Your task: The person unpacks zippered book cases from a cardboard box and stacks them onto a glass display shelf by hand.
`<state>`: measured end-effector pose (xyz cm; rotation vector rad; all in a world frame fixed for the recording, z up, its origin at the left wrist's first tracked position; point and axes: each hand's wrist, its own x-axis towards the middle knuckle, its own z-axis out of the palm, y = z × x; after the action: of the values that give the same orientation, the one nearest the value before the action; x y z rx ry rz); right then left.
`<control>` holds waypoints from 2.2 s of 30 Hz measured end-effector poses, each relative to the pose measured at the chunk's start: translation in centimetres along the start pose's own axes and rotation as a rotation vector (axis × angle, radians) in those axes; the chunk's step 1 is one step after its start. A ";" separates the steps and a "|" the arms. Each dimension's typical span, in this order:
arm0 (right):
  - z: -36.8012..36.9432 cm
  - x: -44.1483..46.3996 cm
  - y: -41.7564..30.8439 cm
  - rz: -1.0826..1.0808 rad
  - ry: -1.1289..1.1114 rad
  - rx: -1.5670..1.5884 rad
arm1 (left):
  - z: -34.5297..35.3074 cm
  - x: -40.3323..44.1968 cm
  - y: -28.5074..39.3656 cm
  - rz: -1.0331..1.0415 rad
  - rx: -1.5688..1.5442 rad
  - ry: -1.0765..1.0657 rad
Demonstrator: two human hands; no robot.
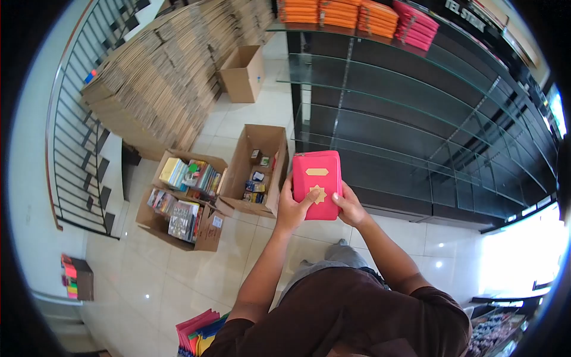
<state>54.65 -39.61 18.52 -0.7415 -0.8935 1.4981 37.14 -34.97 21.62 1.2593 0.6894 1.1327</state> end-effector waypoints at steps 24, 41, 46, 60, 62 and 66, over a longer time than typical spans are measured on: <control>-22.3 -10.4 -19.0 -1.021 0.125 -1.442 | 23.0 5.8 -8.9 -0.485 -0.937 -0.766; -27.8 -12.1 -16.7 -0.209 0.436 -0.040 | 28.8 7.9 -9.6 -0.391 -0.503 -0.365; -24.8 -11.7 -17.2 0.115 0.163 -0.035 | 28.3 9.3 -9.4 -0.202 -0.332 -0.400; -21.9 -8.6 -18.3 -0.009 0.280 -0.241 | 24.9 12.4 -11.1 -0.215 -0.388 -0.237; -22.6 -8.8 -18.6 -0.022 0.301 -0.197 | 24.4 13.0 -10.8 -0.226 -0.419 -0.185; -25.3 -9.4 -19.2 -0.206 0.327 -0.277 | 22.7 14.1 -10.2 -0.247 -0.397 -0.172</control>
<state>87.08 -45.39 21.91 -1.0308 -0.9035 1.0454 65.16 -29.59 19.36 0.8931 0.4479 0.8911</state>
